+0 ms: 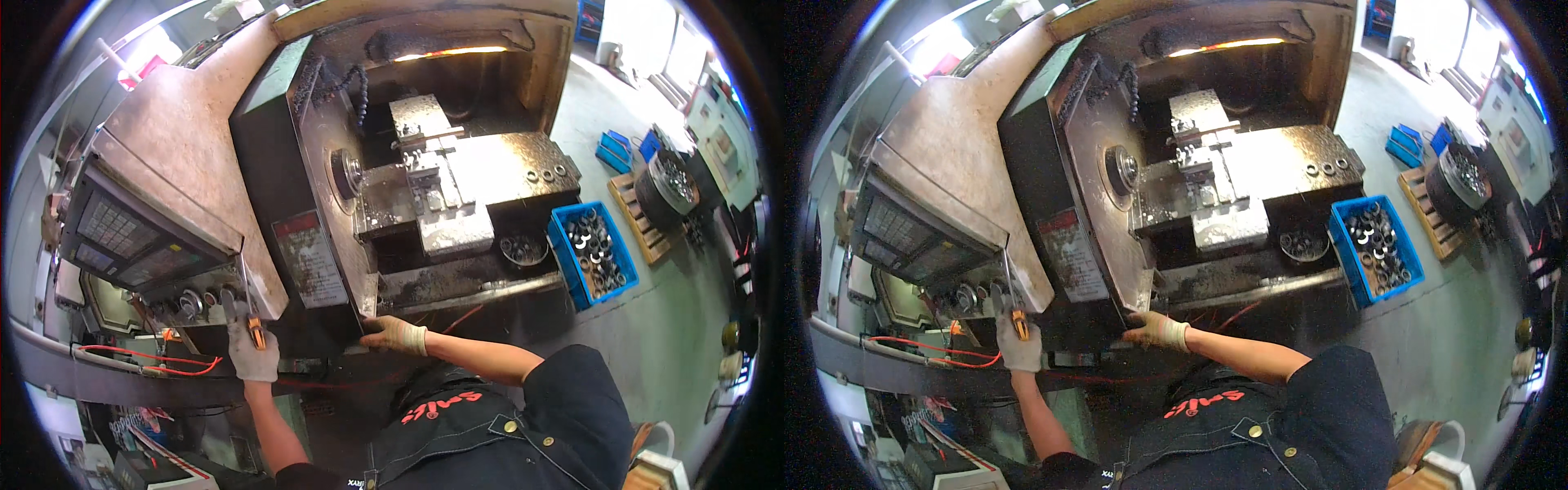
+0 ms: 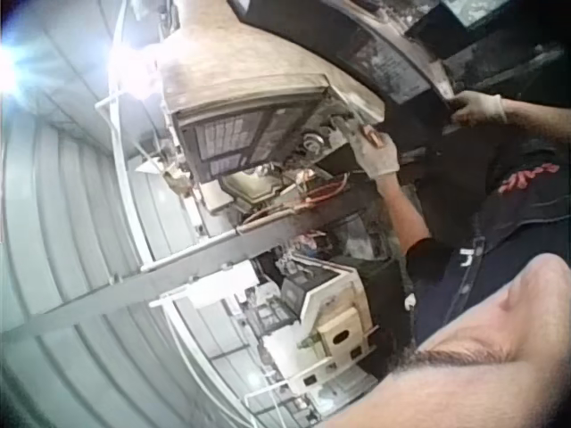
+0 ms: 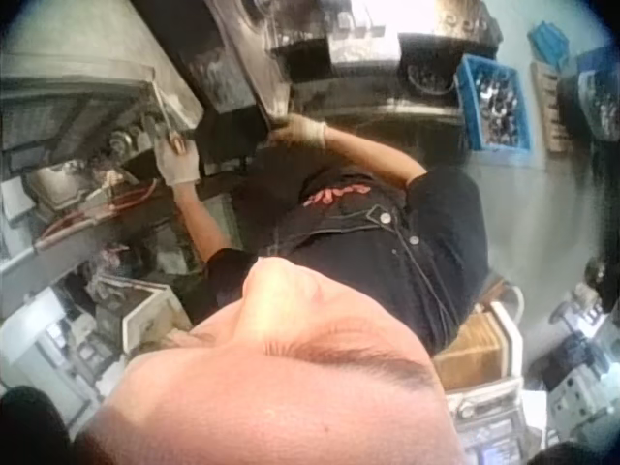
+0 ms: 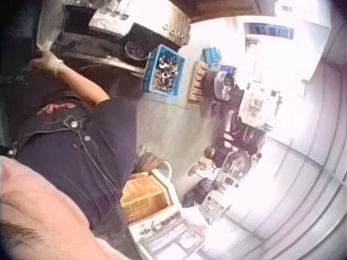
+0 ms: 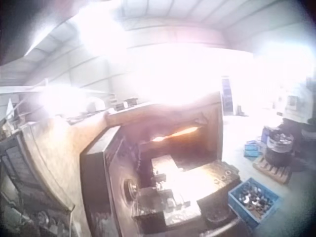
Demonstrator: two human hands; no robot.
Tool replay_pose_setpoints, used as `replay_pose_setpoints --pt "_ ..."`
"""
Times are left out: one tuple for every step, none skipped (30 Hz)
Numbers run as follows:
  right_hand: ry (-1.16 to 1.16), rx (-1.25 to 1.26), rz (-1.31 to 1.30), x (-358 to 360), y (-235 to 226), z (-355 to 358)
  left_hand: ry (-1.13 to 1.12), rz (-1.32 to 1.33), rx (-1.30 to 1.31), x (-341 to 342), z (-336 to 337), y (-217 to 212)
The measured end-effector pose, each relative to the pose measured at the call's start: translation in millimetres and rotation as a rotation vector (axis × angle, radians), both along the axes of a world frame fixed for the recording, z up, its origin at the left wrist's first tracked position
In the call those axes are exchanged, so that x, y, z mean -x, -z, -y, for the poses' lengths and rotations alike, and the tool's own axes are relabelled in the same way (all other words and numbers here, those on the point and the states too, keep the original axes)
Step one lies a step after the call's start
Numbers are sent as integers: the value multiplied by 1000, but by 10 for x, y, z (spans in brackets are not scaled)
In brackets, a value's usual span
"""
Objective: The person operates a CNC lathe in a workshop, repeatedly loading metal rings into the chuck and securing them with a screwdriver. The person opens the machine door, inserts the parts, tightens the chuck, and closes the door in a continuous cycle.
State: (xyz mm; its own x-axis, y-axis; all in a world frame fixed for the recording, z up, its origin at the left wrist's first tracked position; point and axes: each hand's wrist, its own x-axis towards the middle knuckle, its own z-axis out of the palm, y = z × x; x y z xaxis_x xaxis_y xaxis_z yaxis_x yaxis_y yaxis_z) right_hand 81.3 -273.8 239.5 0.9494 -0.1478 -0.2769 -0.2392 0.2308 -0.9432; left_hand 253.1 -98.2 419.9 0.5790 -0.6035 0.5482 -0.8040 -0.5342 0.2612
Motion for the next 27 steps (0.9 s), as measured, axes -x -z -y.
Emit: replay_pose_setpoints --pt "75 20 47 23 5 -91 -6 -21 5 -72 -43 32" --pt "80 -29 26 55 -1 -132 3 -73 0 -122 -67 54" --pt "102 11 16 64 -90 -147 9 -128 -8 -161 -94 78" --pt "123 51 7 102 -186 -166 15 -182 -17 -150 -136 135" --pt "98 -33 -9 184 -347 -195 116 -313 157 -136 -208 225" --pt "119 -25 -2 242 -434 -183 158 -451 301 -95 -256 445" --pt "160 -23 -4 339 -452 -146 218 -520 365 143 -181 442" --pt "195 -28 -5 445 -490 -130 270 -590 423 388 -161 439" --pt "200 -5 -103 603 -1073 -180 230 -679 443 439 -401 647" --pt "232 19 -87 716 -901 -115 274 -747 447 586 -439 808" --pt "278 0 -16 810 -579 -23 314 -815 449 727 -483 979" --pt "323 -20 52 921 -264 45 381 -837 440 940 -467 1056" --pt "380 -13 74 1035 -83 92 378 -968 410 1121 -462 1097" --pt "378 49 -99 1198 -746 54 328 -1080 397 1284 -561 1129" --pt "414 43 -101 1368 -803 113 318 -1204 364 1473 -550 1163" --pt "443 38 -97 1498 -810 155 394 -1165 358 1591 -559 1333" --pt "459 43 -99 1634 -664 245 480 -1127 357 1690 -523 1615" --pt "457 31 -89 1762 -606 322 559 -1082 363 1799 -458 1801" --pt "456 23 -76 1900 -578 405 622 -930 309 1948 -306 1865" --pt "464 13 -64 2036 -526 470 689 -779 253 2092 -119 1859" --pt "479 146 -17 2132 -445 559 715 -565 92 2286 33 1617" --pt "516 101 -33 2283 -365 621 675 -783 34 2298 79 2028" --pt "547 49 -50 2411 -402 646 747 -761 96 2528 193 1855" --pt "585 -2 -61 2566 -454 675 829 -736 158 2786 318 1629" --pt "658 17 -26 2663 -298 712 865 -804 -78 2839 414 1580" --pt "729 39 12 2748 -160 729 920 -921 -59 2987 516 1588" --pt "843 -145 142 2865 -298 650 958 -854 -161 3069 589 1562"
